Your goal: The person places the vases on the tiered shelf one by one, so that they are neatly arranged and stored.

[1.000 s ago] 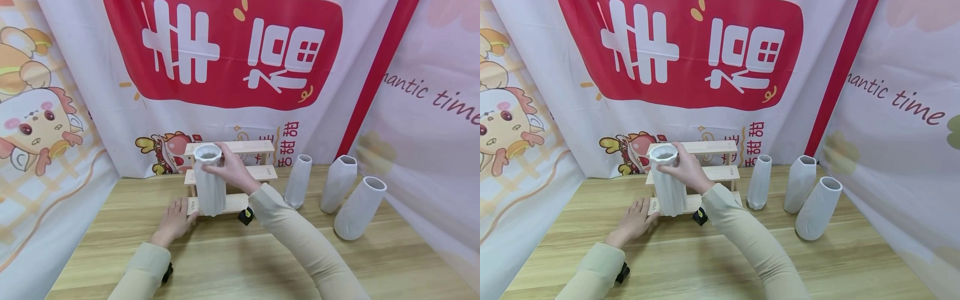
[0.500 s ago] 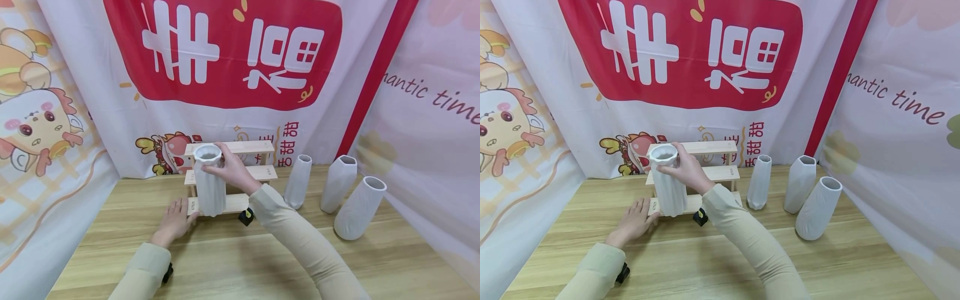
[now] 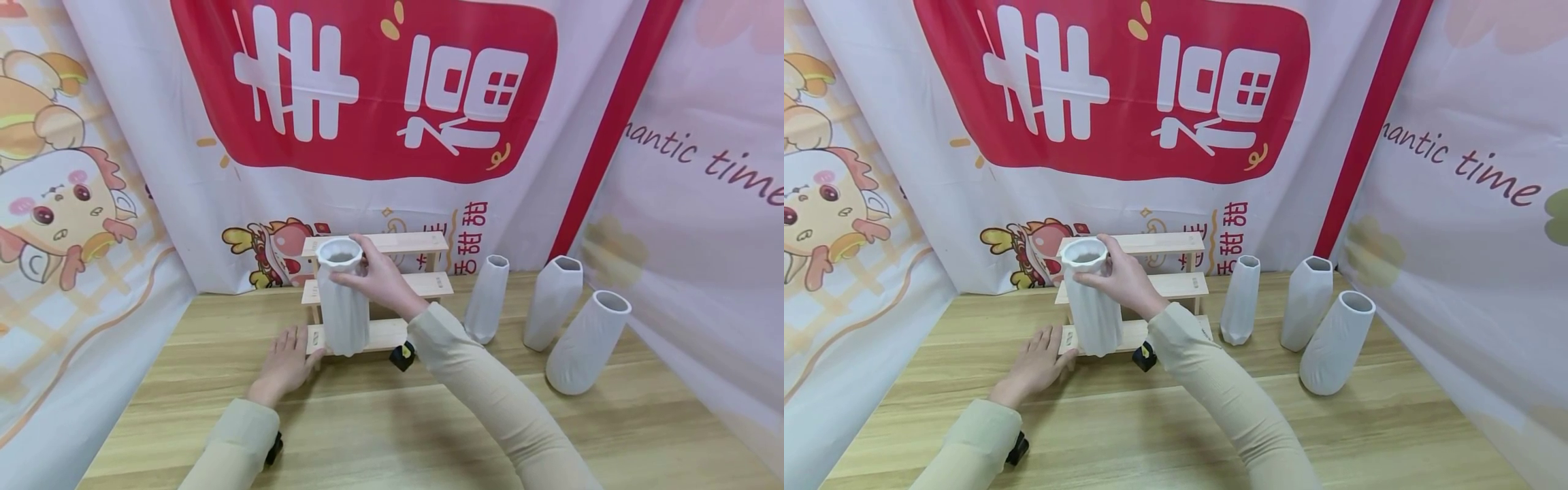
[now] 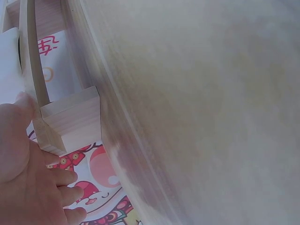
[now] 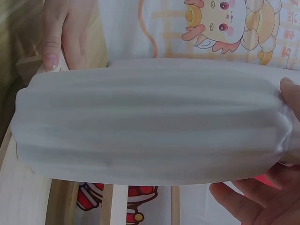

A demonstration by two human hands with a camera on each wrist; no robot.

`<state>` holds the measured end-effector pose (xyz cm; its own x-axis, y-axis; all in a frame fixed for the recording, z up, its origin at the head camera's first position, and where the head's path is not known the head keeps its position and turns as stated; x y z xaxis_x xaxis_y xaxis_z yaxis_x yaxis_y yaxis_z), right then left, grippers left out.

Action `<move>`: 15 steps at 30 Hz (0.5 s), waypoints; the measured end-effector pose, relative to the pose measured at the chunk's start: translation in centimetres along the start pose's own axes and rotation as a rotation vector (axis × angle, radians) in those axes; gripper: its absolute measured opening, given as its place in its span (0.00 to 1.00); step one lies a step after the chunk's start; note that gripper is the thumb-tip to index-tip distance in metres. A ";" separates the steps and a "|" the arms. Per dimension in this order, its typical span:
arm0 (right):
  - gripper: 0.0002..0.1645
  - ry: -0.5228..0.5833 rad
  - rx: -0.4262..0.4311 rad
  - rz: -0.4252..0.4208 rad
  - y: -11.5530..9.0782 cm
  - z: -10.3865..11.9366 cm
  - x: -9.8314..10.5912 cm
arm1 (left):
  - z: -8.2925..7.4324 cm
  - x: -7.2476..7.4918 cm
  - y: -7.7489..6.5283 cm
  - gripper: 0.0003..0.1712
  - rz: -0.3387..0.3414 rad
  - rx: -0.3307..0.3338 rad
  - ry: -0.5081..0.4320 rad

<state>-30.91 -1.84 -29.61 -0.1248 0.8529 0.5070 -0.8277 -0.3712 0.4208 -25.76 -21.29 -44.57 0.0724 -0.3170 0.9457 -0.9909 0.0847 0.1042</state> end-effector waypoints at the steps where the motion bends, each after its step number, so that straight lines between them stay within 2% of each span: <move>1: 0.47 -0.002 -0.005 0.002 0.0 0.0 0.0 | 0.0 0.0 0.0 0.41 0.000 0.001 0.000; 15: 0.49 0.036 -0.032 0.035 -0.5 -0.2 1.1 | -0.3 0.2 -0.2 0.41 0.007 0.001 -0.012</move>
<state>-30.75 -0.65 -29.37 -0.1735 0.8523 0.4934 -0.8392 -0.3901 0.3789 -25.54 -21.06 -44.25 0.0640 -0.3273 0.9428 -0.9916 0.0860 0.0971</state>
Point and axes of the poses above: each hand's wrist, its own y-axis towards the middle knuckle, its own x-axis out of the back of the hand, z = x × y, the point moved 2 cm from there along y, towards the middle knuckle, and after that the axes turned 5 degrees about -z, right-handed, at the moved point
